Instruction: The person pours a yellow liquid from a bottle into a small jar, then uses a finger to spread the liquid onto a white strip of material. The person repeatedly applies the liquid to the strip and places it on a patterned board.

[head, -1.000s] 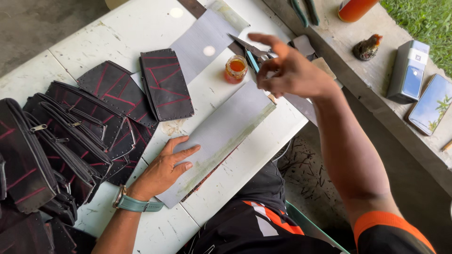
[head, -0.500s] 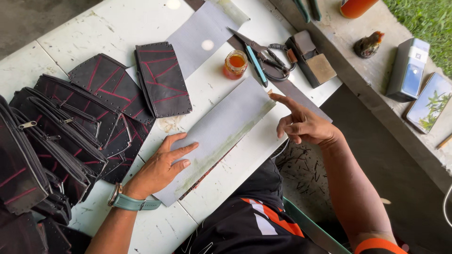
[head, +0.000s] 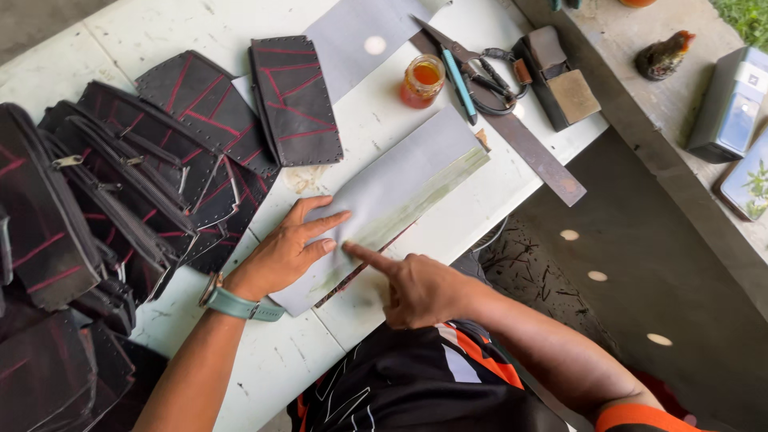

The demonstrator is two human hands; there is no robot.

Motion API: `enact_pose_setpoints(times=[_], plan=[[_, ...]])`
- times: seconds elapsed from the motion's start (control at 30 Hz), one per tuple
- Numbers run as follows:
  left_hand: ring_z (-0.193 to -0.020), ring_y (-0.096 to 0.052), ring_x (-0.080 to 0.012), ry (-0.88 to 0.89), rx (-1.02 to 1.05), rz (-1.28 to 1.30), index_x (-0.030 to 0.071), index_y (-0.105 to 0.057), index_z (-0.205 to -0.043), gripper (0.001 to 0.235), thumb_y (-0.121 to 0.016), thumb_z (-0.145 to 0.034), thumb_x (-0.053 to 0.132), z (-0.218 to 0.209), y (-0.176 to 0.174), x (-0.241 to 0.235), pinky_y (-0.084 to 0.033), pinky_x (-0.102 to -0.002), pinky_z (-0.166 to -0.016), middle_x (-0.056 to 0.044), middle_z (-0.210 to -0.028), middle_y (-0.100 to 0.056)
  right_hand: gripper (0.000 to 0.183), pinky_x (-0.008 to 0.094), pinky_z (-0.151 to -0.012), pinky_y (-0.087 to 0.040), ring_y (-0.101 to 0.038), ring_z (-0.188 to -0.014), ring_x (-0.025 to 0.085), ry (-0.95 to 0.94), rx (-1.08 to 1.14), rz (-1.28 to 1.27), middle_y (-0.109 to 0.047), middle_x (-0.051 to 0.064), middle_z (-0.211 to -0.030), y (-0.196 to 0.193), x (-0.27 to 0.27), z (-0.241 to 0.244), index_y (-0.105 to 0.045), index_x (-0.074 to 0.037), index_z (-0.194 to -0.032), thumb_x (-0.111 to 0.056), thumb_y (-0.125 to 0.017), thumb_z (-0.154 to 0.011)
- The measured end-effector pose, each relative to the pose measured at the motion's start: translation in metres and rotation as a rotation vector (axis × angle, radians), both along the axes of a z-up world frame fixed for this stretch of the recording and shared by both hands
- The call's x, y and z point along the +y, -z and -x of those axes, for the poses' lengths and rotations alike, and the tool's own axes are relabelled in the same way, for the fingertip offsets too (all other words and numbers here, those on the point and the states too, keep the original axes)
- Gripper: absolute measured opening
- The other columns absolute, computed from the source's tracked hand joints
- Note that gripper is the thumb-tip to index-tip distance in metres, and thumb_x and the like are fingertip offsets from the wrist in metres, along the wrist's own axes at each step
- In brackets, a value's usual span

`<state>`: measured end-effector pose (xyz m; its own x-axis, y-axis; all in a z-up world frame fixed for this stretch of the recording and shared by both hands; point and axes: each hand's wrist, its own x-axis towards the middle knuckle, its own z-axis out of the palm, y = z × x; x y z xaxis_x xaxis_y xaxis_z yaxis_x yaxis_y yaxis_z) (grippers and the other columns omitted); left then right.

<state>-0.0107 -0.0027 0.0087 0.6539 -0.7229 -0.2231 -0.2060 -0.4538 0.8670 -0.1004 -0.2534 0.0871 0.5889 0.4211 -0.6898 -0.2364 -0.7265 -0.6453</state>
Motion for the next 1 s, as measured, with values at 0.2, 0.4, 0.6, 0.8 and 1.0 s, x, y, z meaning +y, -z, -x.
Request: enact_pose_setpoints(times=[0.2, 0.4, 0.6, 0.8, 1.0], plan=[[-0.135, -0.050, -0.0292, 0.023, -0.007, 0.031, 0.019, -0.062, -0.139, 0.045, -0.062, -0.095, 0.021, -0.003, 0.003, 0.003, -0.051, -0.040, -0.103, -0.012, -0.152, -0.043, 0.103, 0.040, -0.059, -0.057, -0.064, -0.052, 0.020, 0.239, -0.066, 0.200, -0.071, 0.013, -0.061, -0.016, -0.042, -0.024, -0.019, -0.028, -0.162, -0.005, -0.064, -0.072], [-0.142, -0.044, -0.0315, 0.054, -0.096, 0.090, 0.017, -0.063, -0.142, 0.043, -0.057, -0.099, 0.014, -0.005, 0.018, 0.008, -0.042, -0.041, -0.114, -0.014, -0.154, -0.042, 0.108, 0.037, -0.062, -0.058, -0.066, -0.047, 0.024, -0.022, -0.143, -0.035, -0.068, 0.013, -0.055, -0.013, 0.031, -0.002, -0.017, -0.025, -0.161, -0.007, -0.066, -0.067], [-0.143, -0.042, -0.0301, 0.050, -0.028, 0.053, 0.019, -0.062, -0.141, 0.043, -0.054, -0.100, 0.015, -0.004, 0.019, 0.008, -0.040, -0.041, -0.114, -0.013, -0.156, -0.039, 0.102, 0.047, -0.057, -0.056, -0.064, -0.050, 0.033, -0.397, -0.162, 0.328, -0.061, 0.015, -0.054, 0.000, 0.074, 0.006, -0.012, -0.036, -0.165, -0.008, -0.053, -0.076], [-0.143, -0.043, -0.0328, 0.083, -0.153, 0.086, 0.016, -0.061, -0.143, 0.044, -0.058, -0.099, 0.014, -0.005, 0.019, 0.006, -0.040, -0.042, -0.114, -0.014, -0.154, -0.041, 0.102, 0.047, -0.064, -0.053, -0.061, -0.053, 0.034, -0.243, -0.294, 0.197, -0.060, 0.018, -0.052, -0.008, 0.044, 0.000, -0.022, -0.035, -0.161, -0.013, -0.067, -0.072], [-0.134, -0.052, -0.0303, 0.061, -0.084, 0.035, 0.018, -0.062, -0.140, 0.044, -0.058, -0.096, 0.016, -0.002, 0.014, 0.005, -0.045, -0.040, -0.109, -0.011, -0.153, -0.043, 0.092, 0.040, -0.068, -0.058, -0.069, -0.062, 0.020, 0.310, -0.293, 0.438, -0.072, 0.010, -0.069, -0.010, -0.072, -0.032, -0.036, -0.038, -0.158, -0.012, -0.066, -0.075]])
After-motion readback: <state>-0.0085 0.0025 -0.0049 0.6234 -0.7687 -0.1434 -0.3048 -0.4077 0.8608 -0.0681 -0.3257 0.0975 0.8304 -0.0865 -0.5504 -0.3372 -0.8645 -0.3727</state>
